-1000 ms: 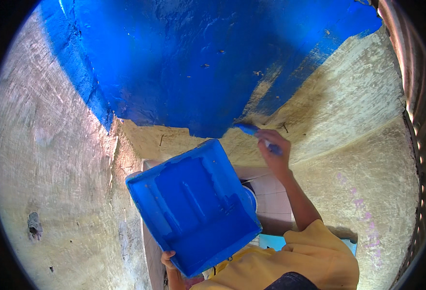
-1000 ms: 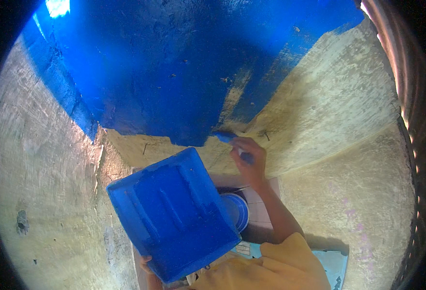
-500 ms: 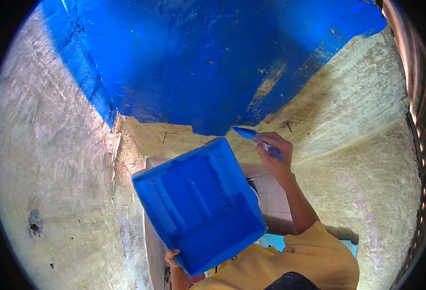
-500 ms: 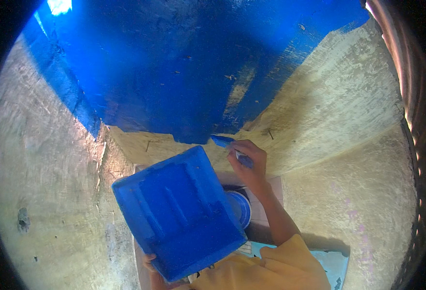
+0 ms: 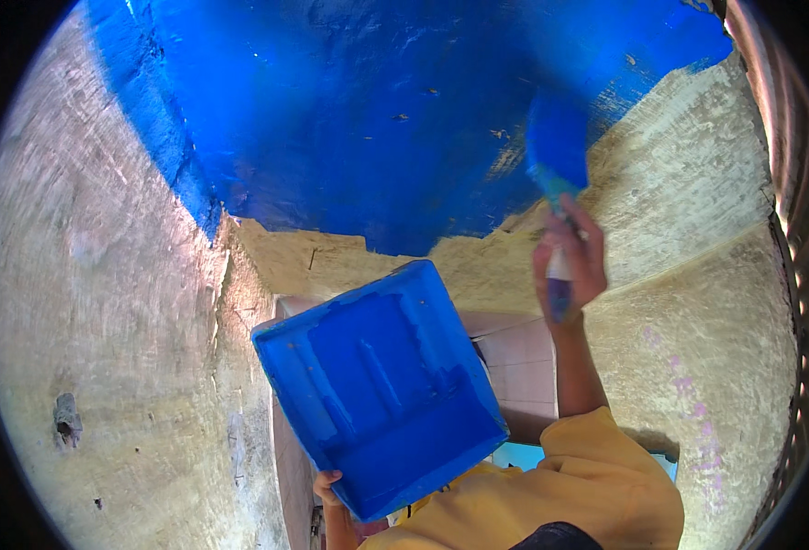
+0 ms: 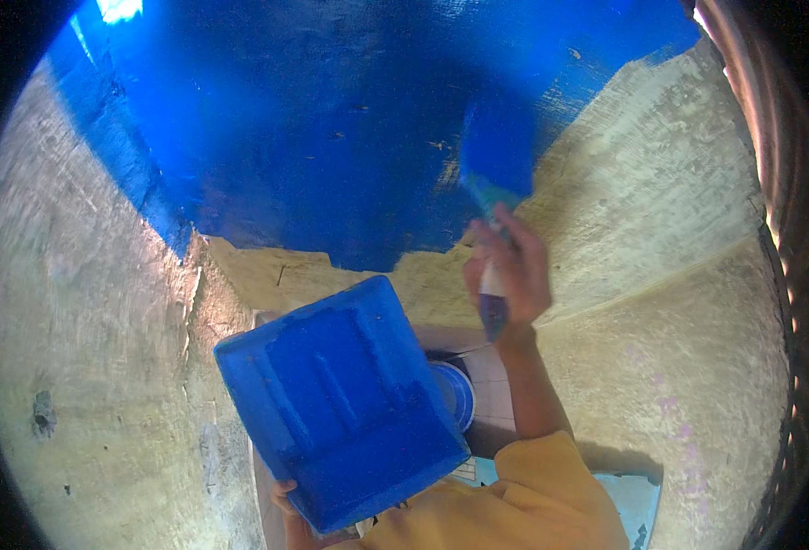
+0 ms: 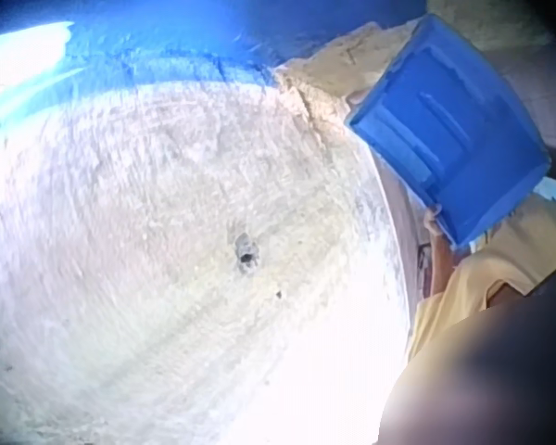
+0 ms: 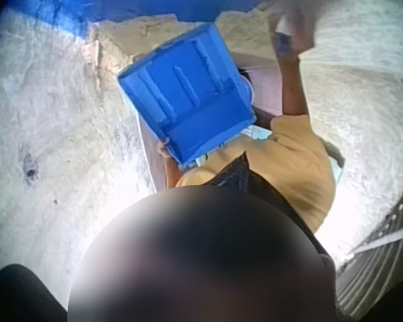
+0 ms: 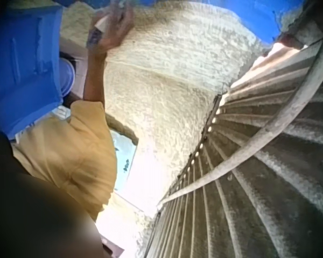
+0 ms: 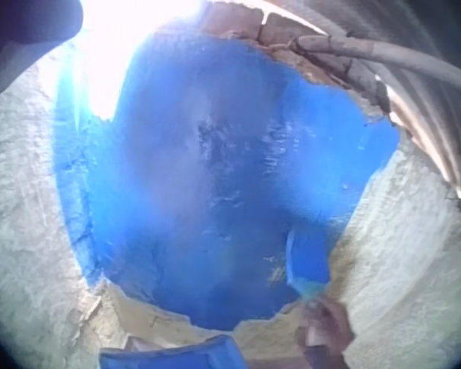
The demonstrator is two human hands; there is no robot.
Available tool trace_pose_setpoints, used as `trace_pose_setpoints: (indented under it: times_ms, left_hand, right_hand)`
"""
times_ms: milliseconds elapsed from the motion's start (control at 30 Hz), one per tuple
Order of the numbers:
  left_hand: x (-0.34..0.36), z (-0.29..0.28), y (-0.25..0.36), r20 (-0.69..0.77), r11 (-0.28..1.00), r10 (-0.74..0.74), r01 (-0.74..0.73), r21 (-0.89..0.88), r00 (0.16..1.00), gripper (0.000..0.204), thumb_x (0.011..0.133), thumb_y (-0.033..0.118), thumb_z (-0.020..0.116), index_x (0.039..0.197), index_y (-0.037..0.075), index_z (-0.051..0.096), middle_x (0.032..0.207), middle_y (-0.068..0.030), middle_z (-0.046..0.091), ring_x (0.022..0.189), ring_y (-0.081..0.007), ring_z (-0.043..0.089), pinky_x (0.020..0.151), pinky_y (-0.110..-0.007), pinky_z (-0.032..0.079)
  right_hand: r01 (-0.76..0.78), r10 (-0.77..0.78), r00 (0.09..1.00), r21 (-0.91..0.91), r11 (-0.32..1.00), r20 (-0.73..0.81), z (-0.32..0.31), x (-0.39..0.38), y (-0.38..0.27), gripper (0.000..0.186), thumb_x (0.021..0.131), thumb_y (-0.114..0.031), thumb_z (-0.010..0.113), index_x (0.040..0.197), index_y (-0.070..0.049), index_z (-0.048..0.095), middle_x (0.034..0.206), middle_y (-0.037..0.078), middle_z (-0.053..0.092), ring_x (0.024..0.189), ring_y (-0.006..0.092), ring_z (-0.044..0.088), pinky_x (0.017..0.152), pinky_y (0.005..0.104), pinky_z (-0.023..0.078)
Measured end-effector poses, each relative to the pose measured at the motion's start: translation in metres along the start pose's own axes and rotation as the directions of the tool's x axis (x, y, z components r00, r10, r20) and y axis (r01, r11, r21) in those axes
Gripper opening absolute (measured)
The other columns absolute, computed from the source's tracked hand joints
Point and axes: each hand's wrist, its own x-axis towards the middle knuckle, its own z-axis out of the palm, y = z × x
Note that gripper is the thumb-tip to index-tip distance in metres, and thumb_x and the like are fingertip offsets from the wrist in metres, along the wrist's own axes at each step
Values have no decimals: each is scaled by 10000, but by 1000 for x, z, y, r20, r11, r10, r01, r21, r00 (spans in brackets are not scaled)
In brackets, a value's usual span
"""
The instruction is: The person paints a ceiling by hand using a brush and a blue tray.
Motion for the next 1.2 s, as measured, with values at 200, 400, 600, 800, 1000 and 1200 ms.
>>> trace_pose_setpoints:
  times_ms: [200,400,600,800,1000,1200]
  left_hand:
    - [-5,8,5,-31,999,-7,6,-44,999,607,615,155,512,1198,-10,482,1109,-148,559,1001,-300,533,901,-385,446]
    - [-3,13,13,-44,999,-21,20,-36,999,644,598,166,529,1213,-16,471,1112,-157,561,996,-310,542,900,-398,449]
    - [-3,18,12,-32,999,-19,17,-45,999,642,592,164,528,1205,-20,477,1110,-160,565,1004,-315,540,917,-404,441]
    - [1,8,4,-8,997,-20,20,-77,1000,644,593,164,510,1209,-21,475,1120,-165,561,1020,-315,532,937,-396,429]
    - [-3,9,8,-17,998,-33,32,-49,999,670,593,166,504,1235,-21,455,1151,-167,549,1045,-320,522,952,-404,420]
    - [-1,12,8,26,999,-6,7,-52,1000,681,593,166,509,1246,-17,447,1170,-168,539,1068,-331,509,967,-422,408]
  right_hand:
    - [-166,124,927,89,982,354,3,-69,-13,198,738,12,642,932,-10,678,1024,166,615,843,188,636,687,251,513]
    - [-353,274,897,193,915,346,-12,6,-5,141,766,-21,633,902,-18,666,980,131,639,834,198,636,697,281,502]
    - [-15,17,1000,-65,998,20,-35,24,-18,140,853,-70,570,939,-7,660,1025,176,617,929,246,621,766,312,516]
    - [-53,57,959,-23,998,278,-2,-41,-11,180,766,-10,625,939,-14,676,1031,160,617,845,222,642,718,292,527]
    - [-377,288,867,160,912,406,-14,-18,-10,150,748,32,618,884,-11,667,973,148,637,837,208,640,692,285,509]
    - [-160,155,987,139,977,46,-49,51,5,154,860,-125,602,874,21,652,956,147,648,894,229,628,737,304,509]
